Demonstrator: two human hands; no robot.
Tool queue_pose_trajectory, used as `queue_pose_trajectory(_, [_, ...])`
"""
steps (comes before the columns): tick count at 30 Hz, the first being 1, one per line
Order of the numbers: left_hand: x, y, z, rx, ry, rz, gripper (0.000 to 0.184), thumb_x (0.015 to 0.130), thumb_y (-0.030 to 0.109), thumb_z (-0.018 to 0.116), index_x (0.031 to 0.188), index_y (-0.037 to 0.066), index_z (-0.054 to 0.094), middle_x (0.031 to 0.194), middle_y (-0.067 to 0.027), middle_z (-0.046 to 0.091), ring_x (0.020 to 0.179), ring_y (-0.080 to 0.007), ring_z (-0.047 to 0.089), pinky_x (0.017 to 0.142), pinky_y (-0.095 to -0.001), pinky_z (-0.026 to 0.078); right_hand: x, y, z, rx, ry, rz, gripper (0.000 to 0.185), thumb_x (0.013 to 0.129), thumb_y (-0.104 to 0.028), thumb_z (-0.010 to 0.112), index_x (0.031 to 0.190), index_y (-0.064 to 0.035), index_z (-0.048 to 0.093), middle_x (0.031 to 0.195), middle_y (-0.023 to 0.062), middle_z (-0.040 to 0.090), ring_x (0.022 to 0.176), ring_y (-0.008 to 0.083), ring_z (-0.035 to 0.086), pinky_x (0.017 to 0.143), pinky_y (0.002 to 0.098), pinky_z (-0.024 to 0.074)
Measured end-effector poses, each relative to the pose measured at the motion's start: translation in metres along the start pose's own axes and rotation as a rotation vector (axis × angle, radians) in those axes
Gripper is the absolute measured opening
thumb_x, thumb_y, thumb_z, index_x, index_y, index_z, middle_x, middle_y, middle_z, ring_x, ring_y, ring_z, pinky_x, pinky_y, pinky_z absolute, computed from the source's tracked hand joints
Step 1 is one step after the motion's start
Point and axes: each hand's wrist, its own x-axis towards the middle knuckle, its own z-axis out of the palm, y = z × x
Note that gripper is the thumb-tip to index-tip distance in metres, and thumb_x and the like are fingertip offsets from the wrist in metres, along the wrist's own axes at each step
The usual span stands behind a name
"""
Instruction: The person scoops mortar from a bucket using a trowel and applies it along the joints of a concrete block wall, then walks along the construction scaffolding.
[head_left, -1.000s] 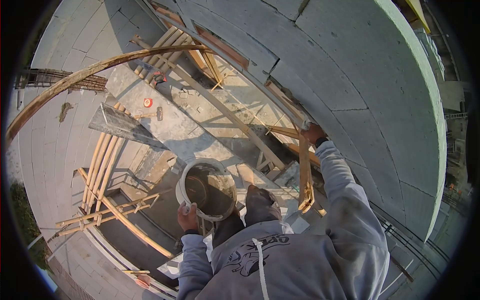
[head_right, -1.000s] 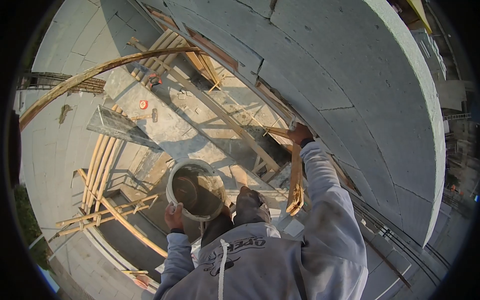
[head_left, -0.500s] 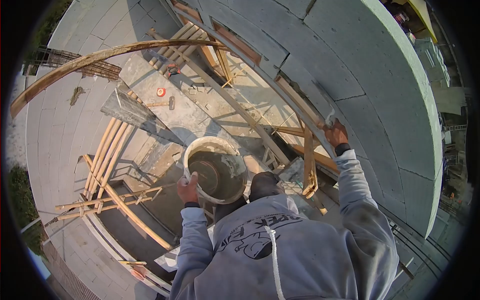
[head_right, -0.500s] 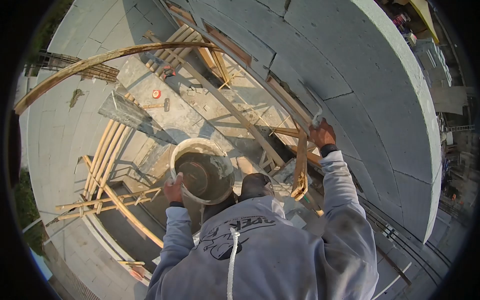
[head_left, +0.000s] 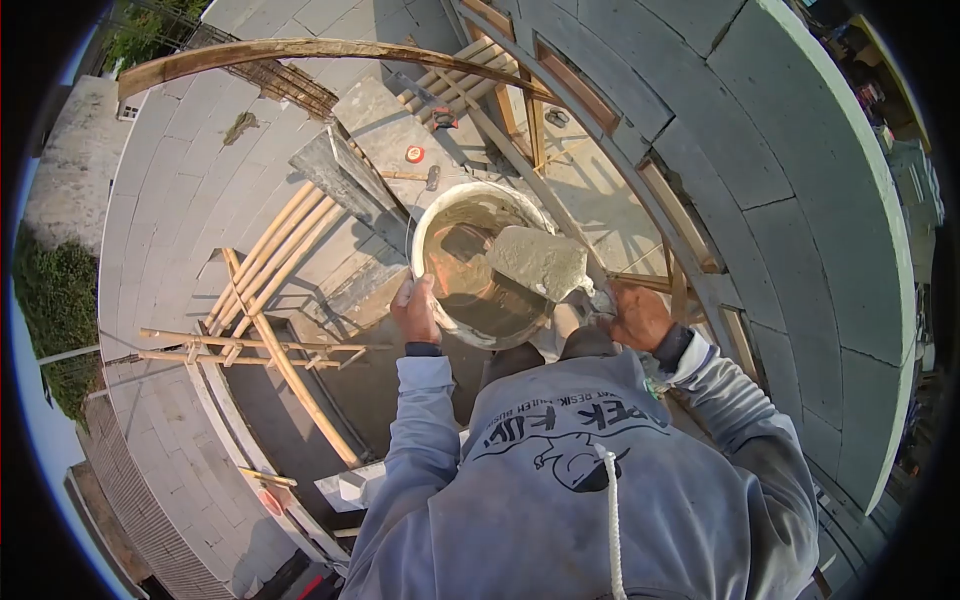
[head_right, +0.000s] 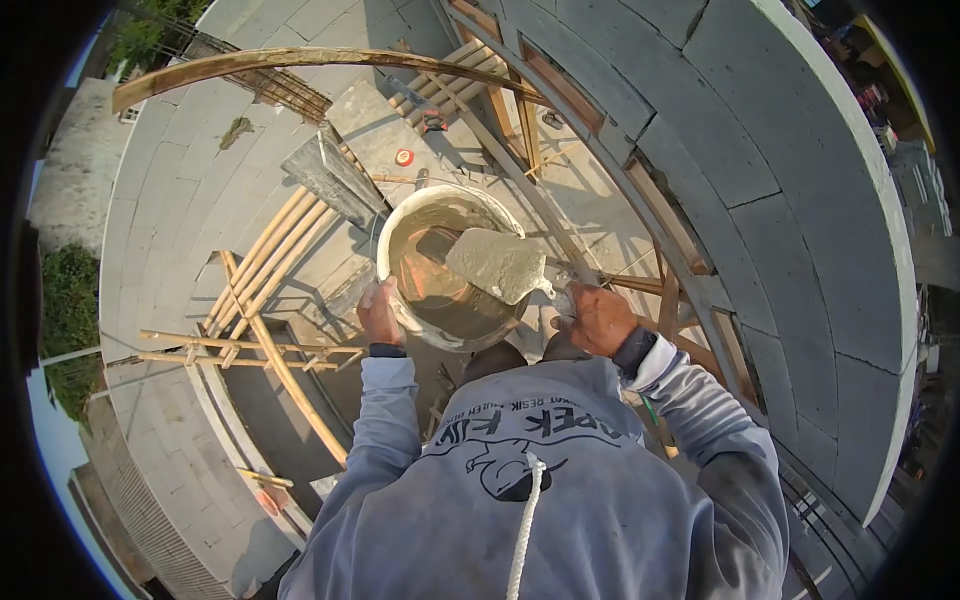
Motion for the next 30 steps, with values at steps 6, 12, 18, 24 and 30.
queue_pose_trajectory(6, [-0.009,0.043,-0.004,-0.244,0.025,-0.052,0.015,0.082,0.006,0.051,0.069,0.001,0.055,0.072,-0.0024,0.053,0.065,-0.0129,0.052,0.060,-0.0279,0.044,0.087,-0.090,0.035,0.811,-0.639,0.756,0.023,0.081,-0.022,0.052,0.093,-0.0052,0.063,0.072,0.0191,0.061,0.074,0.0351,0.062,0.065,0.0429,0.0496])
queue_pose_trajectory(12, [-0.021,0.055,-0.006,-0.227,-0.112,-0.087,0.010,0.078,0.009,0.057,0.073,0.001,0.055,0.071,-0.0032,0.056,0.066,-0.0133,0.054,0.062,-0.0263,0.044,0.151,-0.078,0.085,-0.016,-0.438,-0.098,0.020,0.079,-0.018,0.049,0.087,-0.0092,0.066,0.079,0.0175,0.064,0.077,0.0362,0.062,0.067,0.0453,0.0493])
queue_pose_trajectory(18, [-0.009,0.053,-0.025,-0.102,-0.322,-0.147,0.020,0.076,0.007,0.057,0.091,-0.004,0.063,0.080,-0.0009,0.058,0.073,-0.0072,0.051,0.067,-0.0202,0.038,0.162,-0.098,0.092,-0.234,-0.337,-0.383,0.018,0.070,-0.023,0.055,0.075,-0.0107,0.067,0.074,0.0187,0.063,0.076,0.0358,0.062,0.065,0.0442,0.0502])
queue_pose_trajectory(24, [0.001,0.084,-0.026,-0.089,-0.385,-0.145,0.023,0.076,0.012,0.057,0.093,-0.004,0.061,0.080,-0.0017,0.058,0.073,-0.0084,0.053,0.067,-0.0216,0.041,0.142,-0.133,0.104,-0.160,-0.425,-0.350,0.017,0.065,-0.022,0.058,0.066,-0.0082,0.069,0.072,0.0127,0.064,0.073,0.0338,0.063,0.064,0.0425,0.0516])
queue_pose_trajectory(30, [0.002,0.078,-0.039,-0.231,-0.296,-0.145,0.027,0.078,0.011,0.053,0.099,-0.006,0.060,0.089,-0.0088,0.062,0.080,-0.0152,0.059,0.072,-0.0263,0.046,0.126,-0.093,0.148,-0.183,-0.725,-0.378,0.027,0.068,-0.025,0.060,0.082,-0.0036,0.068,0.081,0.0162,0.065,0.080,0.0345,0.062,0.070,0.0411,0.0497])
